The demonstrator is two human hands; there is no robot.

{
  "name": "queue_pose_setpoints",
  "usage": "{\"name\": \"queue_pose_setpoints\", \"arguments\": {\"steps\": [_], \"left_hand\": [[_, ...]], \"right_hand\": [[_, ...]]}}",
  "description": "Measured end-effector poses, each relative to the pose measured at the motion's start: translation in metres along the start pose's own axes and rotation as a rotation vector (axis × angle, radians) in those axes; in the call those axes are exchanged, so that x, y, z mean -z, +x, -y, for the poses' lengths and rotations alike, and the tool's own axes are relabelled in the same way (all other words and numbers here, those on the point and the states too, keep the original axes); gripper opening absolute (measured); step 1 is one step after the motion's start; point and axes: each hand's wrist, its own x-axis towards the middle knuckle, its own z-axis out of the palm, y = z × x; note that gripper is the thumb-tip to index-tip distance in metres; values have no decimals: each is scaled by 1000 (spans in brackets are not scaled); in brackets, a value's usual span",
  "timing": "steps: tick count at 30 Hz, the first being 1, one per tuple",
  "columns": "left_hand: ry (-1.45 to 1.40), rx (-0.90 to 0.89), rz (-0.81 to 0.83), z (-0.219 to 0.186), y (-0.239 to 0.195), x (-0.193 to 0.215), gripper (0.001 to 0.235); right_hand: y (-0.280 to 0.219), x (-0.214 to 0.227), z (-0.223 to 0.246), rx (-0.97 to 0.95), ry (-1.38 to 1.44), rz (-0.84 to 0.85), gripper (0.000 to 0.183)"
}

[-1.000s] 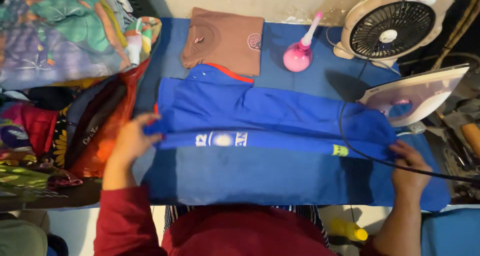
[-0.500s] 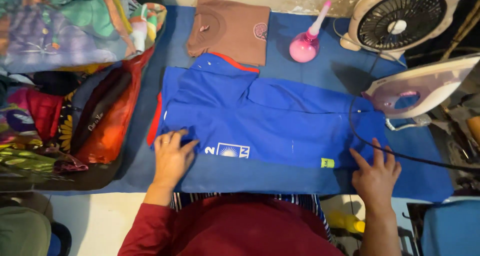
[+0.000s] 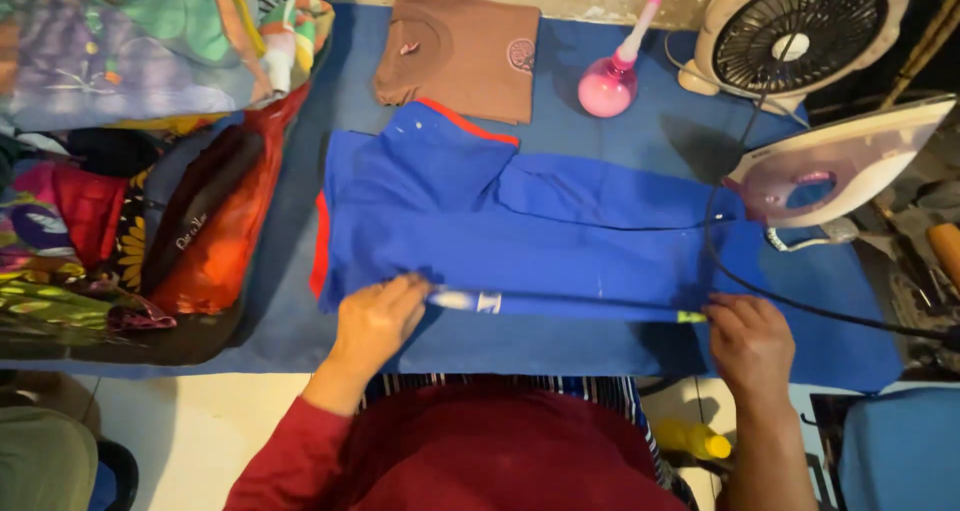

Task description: Ironing and folding a blue t-shirt at an ironing station

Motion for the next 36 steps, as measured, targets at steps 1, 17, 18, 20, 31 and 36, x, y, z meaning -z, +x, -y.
{"name": "queue_pose_setpoints", "arguments": {"steps": [1, 17, 18, 20, 31, 36], "left_hand": [[-8, -4, 4, -2, -12, -3, 10], [-410, 515, -141, 103, 125, -130, 16], [-380, 609, -149, 116, 142, -161, 27], [-266, 661, 114, 85, 158, -156, 47], [-82, 193, -119, 65, 101, -109, 19], [-347, 225, 486, 53, 104, -19, 30]], "right_hand": [[-10, -4, 5, -7, -3, 6, 16], [124, -84, -10, 110, -56, 37, 54], [147, -110, -17, -88, 295, 65, 62], [163, -170, -27, -102, 311, 62, 52], [151, -112, -1, 40, 45, -60, 29], [110, -55, 19, -300, 458, 546, 34]]}}
